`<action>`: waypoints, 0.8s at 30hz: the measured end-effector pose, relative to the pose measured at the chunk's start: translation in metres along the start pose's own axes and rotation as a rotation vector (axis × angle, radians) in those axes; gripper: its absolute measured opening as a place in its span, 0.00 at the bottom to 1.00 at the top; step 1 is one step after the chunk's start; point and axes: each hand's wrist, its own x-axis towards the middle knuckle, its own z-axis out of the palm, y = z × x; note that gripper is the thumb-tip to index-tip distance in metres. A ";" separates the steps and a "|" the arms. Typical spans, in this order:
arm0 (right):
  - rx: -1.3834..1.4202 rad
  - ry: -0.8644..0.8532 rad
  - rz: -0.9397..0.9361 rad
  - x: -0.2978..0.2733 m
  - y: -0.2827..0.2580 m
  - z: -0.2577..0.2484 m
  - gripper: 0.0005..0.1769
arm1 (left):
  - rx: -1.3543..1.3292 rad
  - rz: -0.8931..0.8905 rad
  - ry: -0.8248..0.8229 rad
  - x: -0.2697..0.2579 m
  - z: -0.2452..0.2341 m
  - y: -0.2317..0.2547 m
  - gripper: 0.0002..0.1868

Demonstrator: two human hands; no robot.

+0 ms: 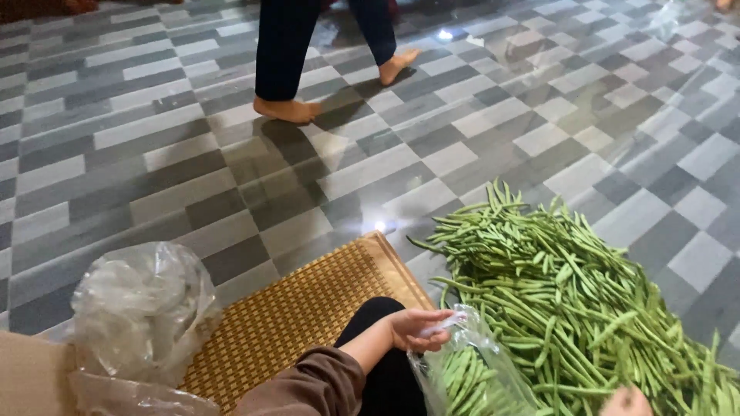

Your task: The person is sitting on a mat on the floor, picking up green beans from a large pile and placing them into a clear plastic bag.

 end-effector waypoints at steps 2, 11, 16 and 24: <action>-0.189 -0.204 -0.019 0.001 -0.031 -0.006 0.16 | 0.005 -0.020 -0.015 -0.001 0.008 0.000 0.17; -0.255 -0.335 0.086 -0.009 -0.074 -0.035 0.22 | -0.034 -0.001 -0.005 -0.003 0.000 -0.004 0.20; -0.042 -0.065 0.109 -0.021 -0.051 -0.074 0.19 | -0.007 0.002 0.028 0.002 0.012 -0.002 0.25; 0.734 -0.128 0.847 -0.057 -0.063 -0.136 0.15 | 0.020 -0.017 -0.001 0.001 0.019 -0.001 0.27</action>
